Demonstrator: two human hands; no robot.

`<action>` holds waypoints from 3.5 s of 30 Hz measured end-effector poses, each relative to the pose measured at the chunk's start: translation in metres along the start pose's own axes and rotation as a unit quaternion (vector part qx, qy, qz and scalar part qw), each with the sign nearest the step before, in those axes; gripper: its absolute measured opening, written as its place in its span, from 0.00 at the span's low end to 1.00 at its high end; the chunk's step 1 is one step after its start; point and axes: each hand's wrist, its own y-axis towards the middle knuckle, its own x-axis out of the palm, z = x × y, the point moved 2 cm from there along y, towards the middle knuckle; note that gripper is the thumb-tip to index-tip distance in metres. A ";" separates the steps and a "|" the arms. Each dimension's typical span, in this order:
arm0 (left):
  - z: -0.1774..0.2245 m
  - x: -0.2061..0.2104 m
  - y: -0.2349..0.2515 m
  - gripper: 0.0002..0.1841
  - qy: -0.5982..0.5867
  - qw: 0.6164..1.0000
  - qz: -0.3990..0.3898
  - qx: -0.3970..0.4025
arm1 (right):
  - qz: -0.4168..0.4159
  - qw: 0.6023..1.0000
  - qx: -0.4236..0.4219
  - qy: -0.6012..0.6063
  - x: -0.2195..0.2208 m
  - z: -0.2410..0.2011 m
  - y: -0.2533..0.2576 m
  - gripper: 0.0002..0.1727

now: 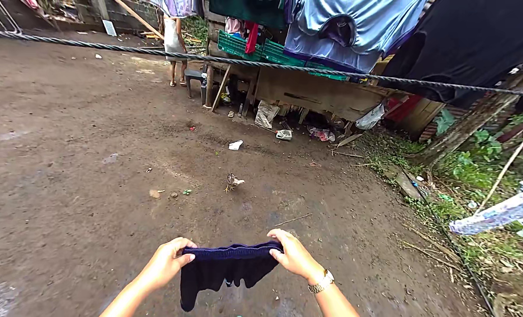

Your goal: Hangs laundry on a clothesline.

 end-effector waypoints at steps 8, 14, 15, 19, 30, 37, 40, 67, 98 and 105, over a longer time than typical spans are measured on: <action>0.045 0.022 0.008 0.10 -0.087 0.981 0.104 0.135 | -0.089 0.994 0.060 0.013 0.015 0.009 0.002 0.14; 0.096 0.041 0.021 0.11 0.008 0.958 0.071 0.276 | -0.054 0.983 0.108 0.138 0.050 0.011 -0.014 0.31; 0.102 0.043 0.023 0.10 0.014 0.949 0.057 0.310 | -0.030 0.982 0.076 0.168 0.058 0.005 -0.015 0.40; 0.111 0.053 0.025 0.09 0.024 0.923 -0.006 0.385 | 0.072 0.967 -0.097 0.225 0.084 -0.025 -0.012 0.35; 0.093 0.012 0.023 0.13 -0.088 0.956 0.115 0.255 | 0.024 0.972 -0.233 0.028 0.018 -0.080 -0.015 0.22; 0.115 0.006 0.002 0.14 -0.155 0.910 0.215 0.319 | 0.004 0.937 -0.210 -0.279 -0.069 -0.135 -0.009 0.23; 0.129 0.008 -0.010 0.29 -0.045 0.853 0.367 0.369 | 0.098 0.890 -0.246 -0.370 -0.099 -0.159 -0.011 0.19; 0.236 -0.140 -0.024 0.17 0.351 0.686 0.543 0.335 | 0.601 0.630 -0.388 -0.301 -0.239 -0.189 -0.072 0.12; 0.265 -0.221 0.028 0.14 0.224 0.933 0.065 0.274 | 0.336 0.923 -0.129 -0.139 -0.288 -0.145 -0.037 0.23; 0.258 -0.215 0.021 0.15 0.174 0.920 0.201 0.289 | 0.357 0.915 -0.162 -0.096 -0.273 -0.139 -0.051 0.17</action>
